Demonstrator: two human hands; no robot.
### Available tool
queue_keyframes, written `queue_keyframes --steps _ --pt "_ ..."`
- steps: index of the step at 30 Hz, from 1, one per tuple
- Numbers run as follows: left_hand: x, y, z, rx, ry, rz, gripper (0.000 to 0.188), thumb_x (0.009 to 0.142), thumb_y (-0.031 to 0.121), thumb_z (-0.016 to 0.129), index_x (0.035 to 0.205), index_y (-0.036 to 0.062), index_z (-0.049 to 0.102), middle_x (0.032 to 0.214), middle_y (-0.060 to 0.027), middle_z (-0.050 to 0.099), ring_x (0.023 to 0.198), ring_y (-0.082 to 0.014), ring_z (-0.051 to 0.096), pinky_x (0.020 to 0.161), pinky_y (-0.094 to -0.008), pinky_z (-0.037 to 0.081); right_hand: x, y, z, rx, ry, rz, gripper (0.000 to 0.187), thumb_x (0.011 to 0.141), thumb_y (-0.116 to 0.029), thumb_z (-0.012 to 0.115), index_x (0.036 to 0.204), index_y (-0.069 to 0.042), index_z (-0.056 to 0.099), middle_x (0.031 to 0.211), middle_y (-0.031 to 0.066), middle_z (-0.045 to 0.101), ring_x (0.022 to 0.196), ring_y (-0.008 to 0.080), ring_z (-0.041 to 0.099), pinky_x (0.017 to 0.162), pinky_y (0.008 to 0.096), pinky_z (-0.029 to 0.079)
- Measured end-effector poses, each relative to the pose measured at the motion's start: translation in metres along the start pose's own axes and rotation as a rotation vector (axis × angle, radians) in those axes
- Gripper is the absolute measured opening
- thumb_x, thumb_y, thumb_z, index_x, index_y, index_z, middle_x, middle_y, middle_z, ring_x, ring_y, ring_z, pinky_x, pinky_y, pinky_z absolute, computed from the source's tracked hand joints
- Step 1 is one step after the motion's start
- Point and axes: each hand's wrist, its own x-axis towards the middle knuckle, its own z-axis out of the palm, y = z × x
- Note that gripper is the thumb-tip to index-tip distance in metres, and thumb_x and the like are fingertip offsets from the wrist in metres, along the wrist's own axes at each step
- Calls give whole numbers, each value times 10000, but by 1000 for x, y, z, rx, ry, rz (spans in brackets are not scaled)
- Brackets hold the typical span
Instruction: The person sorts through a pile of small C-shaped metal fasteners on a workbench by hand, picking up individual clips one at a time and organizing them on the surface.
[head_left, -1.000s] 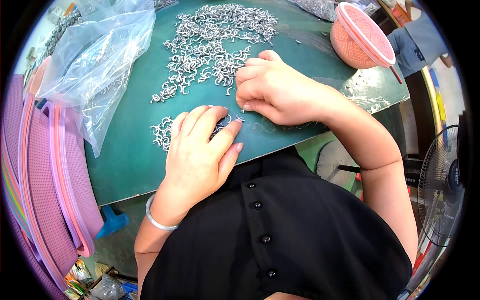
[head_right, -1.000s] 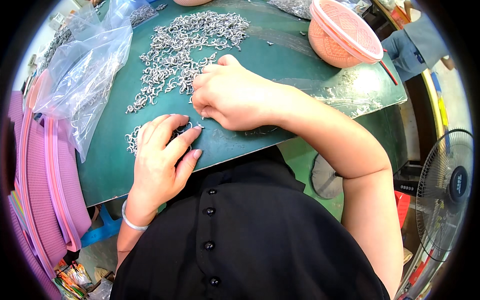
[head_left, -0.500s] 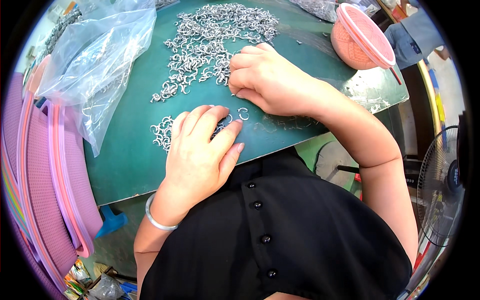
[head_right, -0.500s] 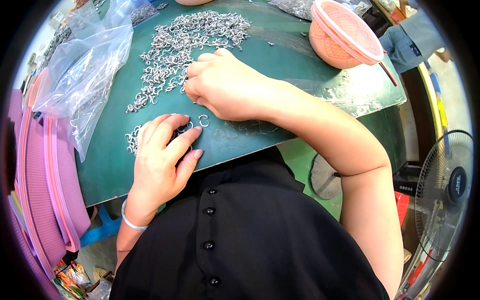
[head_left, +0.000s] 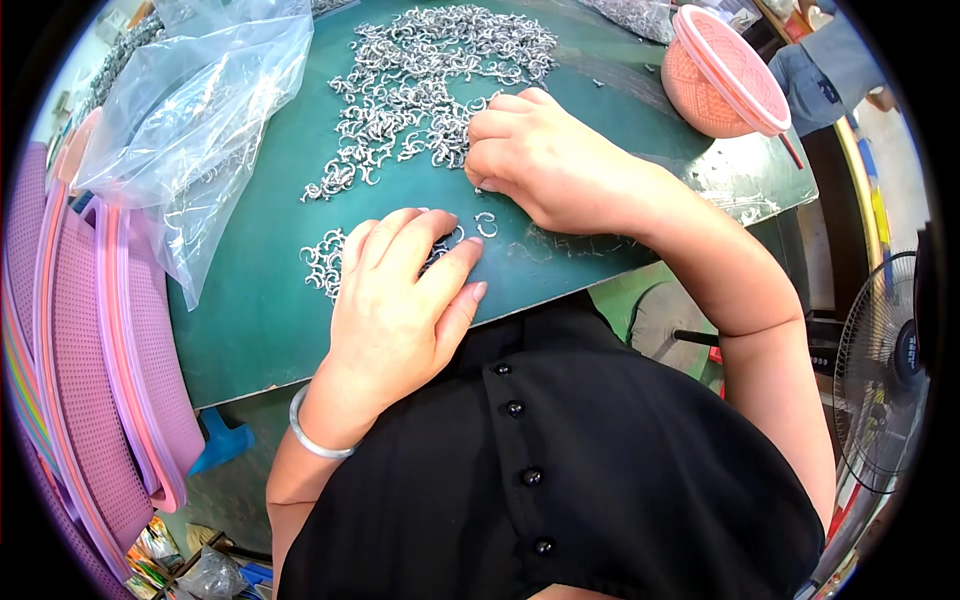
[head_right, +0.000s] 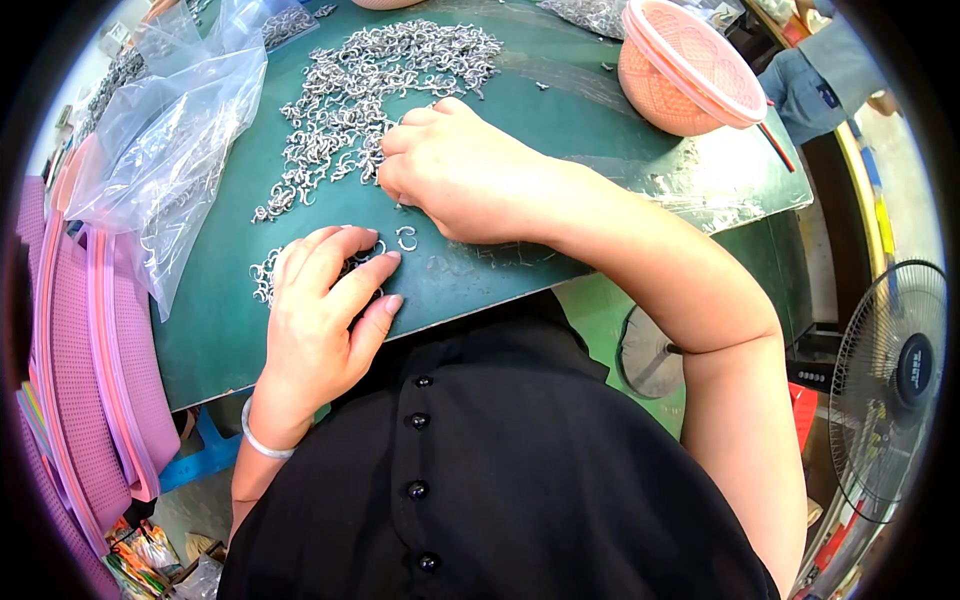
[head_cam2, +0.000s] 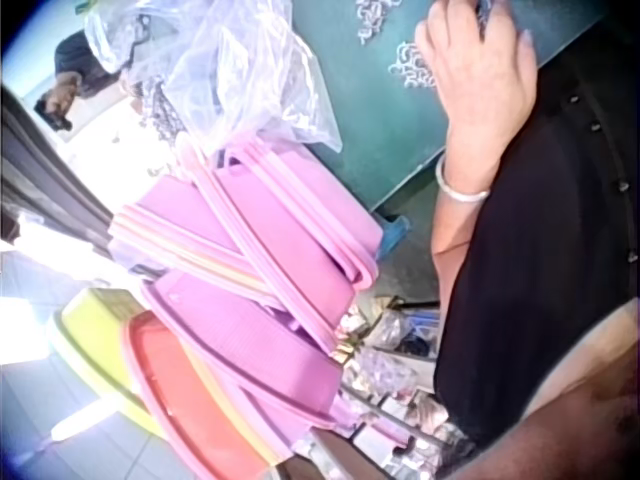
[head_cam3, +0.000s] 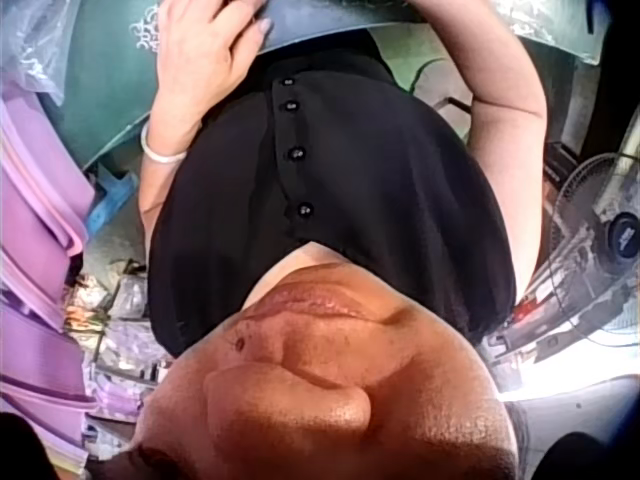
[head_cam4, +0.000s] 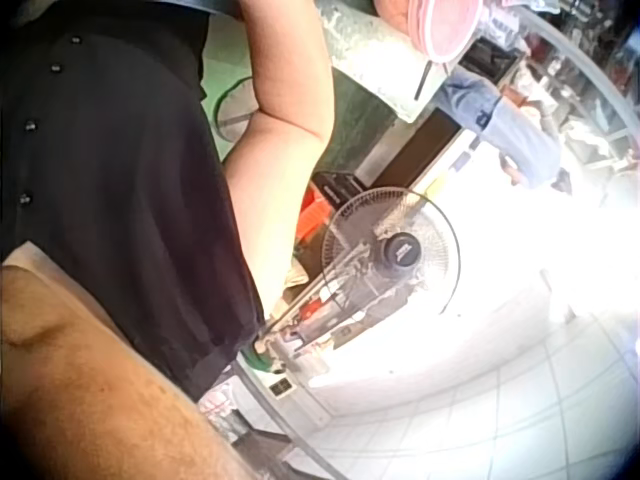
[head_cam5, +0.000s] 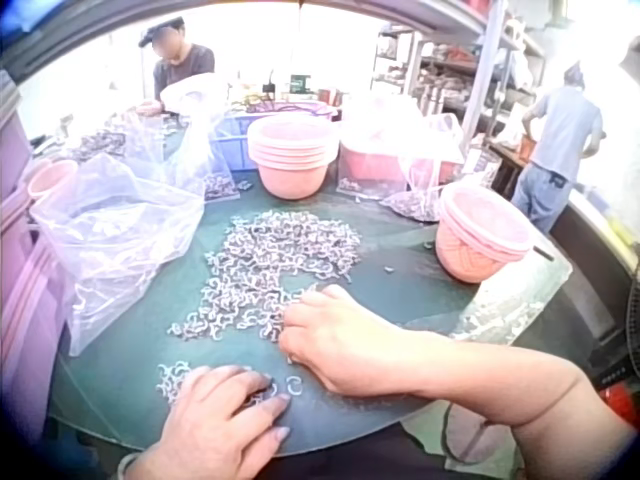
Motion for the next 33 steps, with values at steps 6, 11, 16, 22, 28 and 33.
queue_keyframes --steps 6,11,16,22,28,33 --pt "1 0 0 -10 12 4 309 739 93 746 1034 14 698 1123 -165 631 1069 -351 581 928 -436 451 -2 -5 -2 31 -16 13 81 792 -93 618 833 -62 680 950 61 606 1004 269 546 891 398 421" --pt "-2 -2 3 -12 27 4 276 779 149 735 1026 34 687 1095 -138 613 1080 -318 566 919 -452 417 -2 -4 -5 83 9 -16 64 814 -102 638 839 -72 688 996 62 595 1029 280 521 887 409 426" --pt "2 0 0 -24 2 4 319 739 89 748 1045 17 694 1126 -165 627 1063 -351 583 923 -438 451 -4 -1 3 153 158 2 39 810 -111 664 819 -80 684 921 61 593 956 284 536 850 398 435" --pt "-1 -2 2 -11 22 12 293 776 149 740 1039 32 684 1100 -137 611 1072 -321 569 919 -452 422 -14 -22 1 190 144 -2 96 788 -173 713 779 -86 672 849 57 580 914 275 542 802 394 430" --pt "-2 -3 5 -25 37 3 281 778 154 739 1026 33 691 1111 -135 611 1081 -315 566 924 -451 417 -17 -29 4 163 85 85 110 789 -176 707 759 -79 666 847 52 580 921 262 541 811 390 427" --pt "-2 -3 4 -20 33 -2 270 781 152 735 1020 34 694 1111 -135 612 1083 -313 567 925 -451 417 -19 -29 6 143 108 62 80 778 -143 681 773 -66 664 846 55 579 897 266 539 804 392 425"
